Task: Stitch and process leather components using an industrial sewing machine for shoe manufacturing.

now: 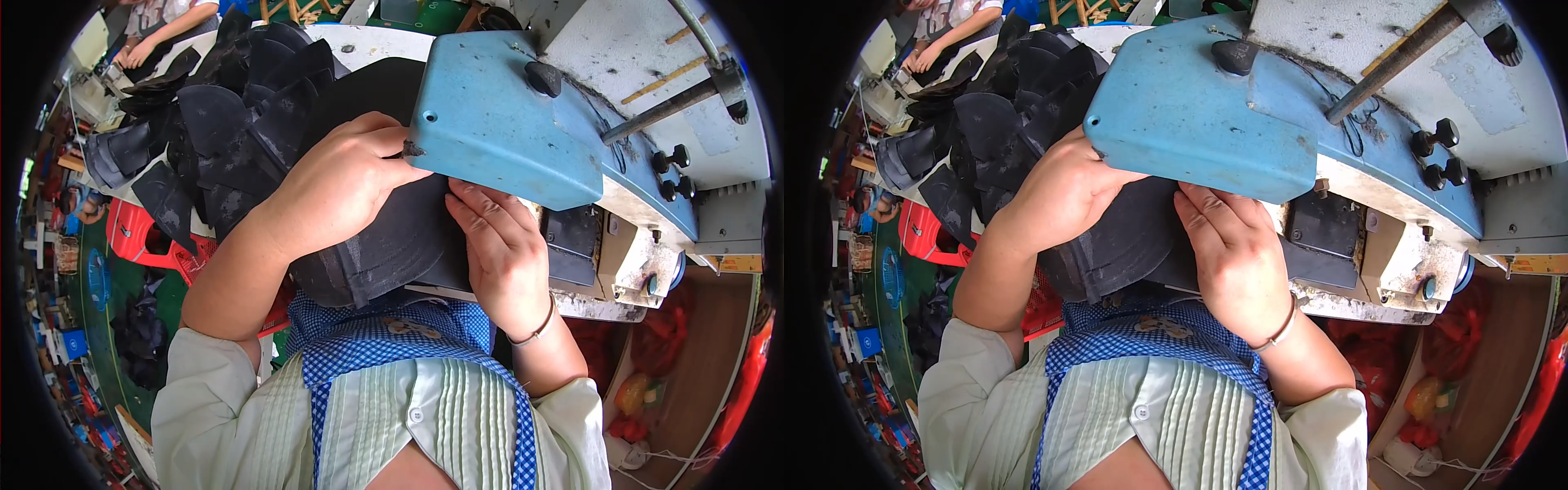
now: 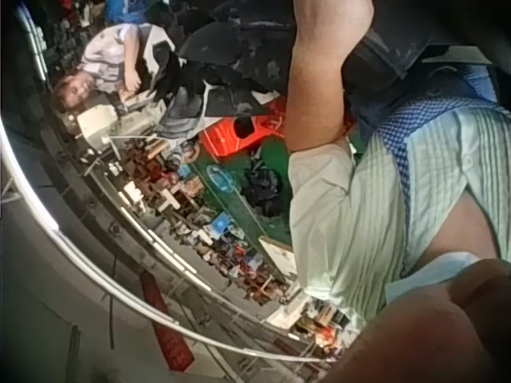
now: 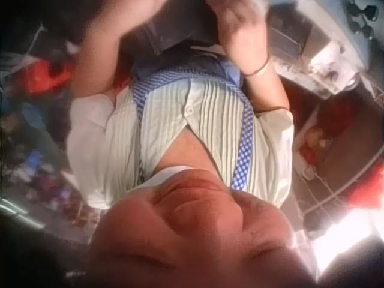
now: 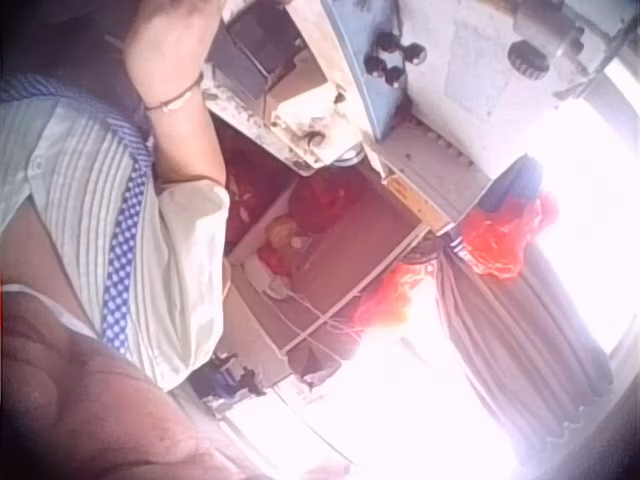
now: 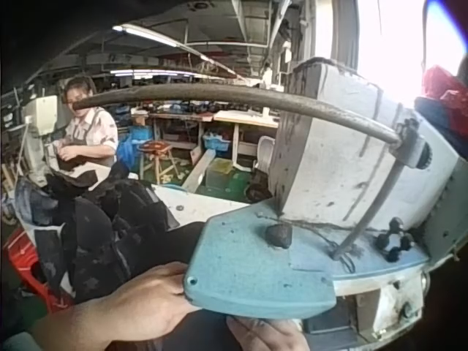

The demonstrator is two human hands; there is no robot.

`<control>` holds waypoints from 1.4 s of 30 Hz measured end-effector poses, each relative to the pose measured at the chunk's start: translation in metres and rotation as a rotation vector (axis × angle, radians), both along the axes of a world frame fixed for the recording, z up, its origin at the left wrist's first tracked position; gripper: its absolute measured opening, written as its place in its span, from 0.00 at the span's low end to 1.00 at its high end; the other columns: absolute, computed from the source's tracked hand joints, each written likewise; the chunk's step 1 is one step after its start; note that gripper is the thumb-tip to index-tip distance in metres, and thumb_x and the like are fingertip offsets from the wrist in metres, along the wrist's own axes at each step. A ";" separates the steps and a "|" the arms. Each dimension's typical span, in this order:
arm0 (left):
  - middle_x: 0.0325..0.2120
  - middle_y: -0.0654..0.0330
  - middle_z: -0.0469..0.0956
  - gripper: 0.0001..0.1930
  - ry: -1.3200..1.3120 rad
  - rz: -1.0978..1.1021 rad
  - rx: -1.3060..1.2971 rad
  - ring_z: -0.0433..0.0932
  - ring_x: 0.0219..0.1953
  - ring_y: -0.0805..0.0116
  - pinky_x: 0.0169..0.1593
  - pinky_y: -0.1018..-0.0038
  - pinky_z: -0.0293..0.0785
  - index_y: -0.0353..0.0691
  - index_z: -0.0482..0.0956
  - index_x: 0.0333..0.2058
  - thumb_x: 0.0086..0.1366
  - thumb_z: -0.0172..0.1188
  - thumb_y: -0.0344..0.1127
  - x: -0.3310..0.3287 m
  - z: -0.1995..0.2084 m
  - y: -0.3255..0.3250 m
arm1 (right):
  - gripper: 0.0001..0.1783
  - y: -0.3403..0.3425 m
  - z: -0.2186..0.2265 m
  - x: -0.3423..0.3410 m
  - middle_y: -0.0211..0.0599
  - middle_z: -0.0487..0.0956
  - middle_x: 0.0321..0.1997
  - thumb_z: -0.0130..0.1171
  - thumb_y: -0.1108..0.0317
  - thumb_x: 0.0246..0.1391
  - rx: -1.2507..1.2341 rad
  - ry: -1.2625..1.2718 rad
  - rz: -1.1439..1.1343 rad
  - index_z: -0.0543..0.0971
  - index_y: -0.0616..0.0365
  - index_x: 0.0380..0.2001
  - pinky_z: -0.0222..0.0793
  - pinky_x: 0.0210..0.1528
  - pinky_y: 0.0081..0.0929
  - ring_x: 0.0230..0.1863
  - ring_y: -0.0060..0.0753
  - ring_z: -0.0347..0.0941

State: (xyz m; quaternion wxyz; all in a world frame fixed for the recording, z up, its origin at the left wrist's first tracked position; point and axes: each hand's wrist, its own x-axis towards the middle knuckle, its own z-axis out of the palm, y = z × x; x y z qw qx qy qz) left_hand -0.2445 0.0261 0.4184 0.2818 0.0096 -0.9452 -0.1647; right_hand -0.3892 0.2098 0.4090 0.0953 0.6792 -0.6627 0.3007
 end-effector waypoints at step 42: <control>0.47 0.54 0.81 0.17 -0.102 -0.112 0.155 0.78 0.50 0.49 0.54 0.62 0.75 0.41 0.85 0.47 0.58 0.67 0.28 0.015 -0.004 -0.003 | 0.20 0.001 0.000 0.000 0.44 0.83 0.51 0.60 0.85 0.43 -0.016 0.009 -0.002 0.84 0.65 0.44 0.75 0.57 0.41 0.54 0.49 0.79</control>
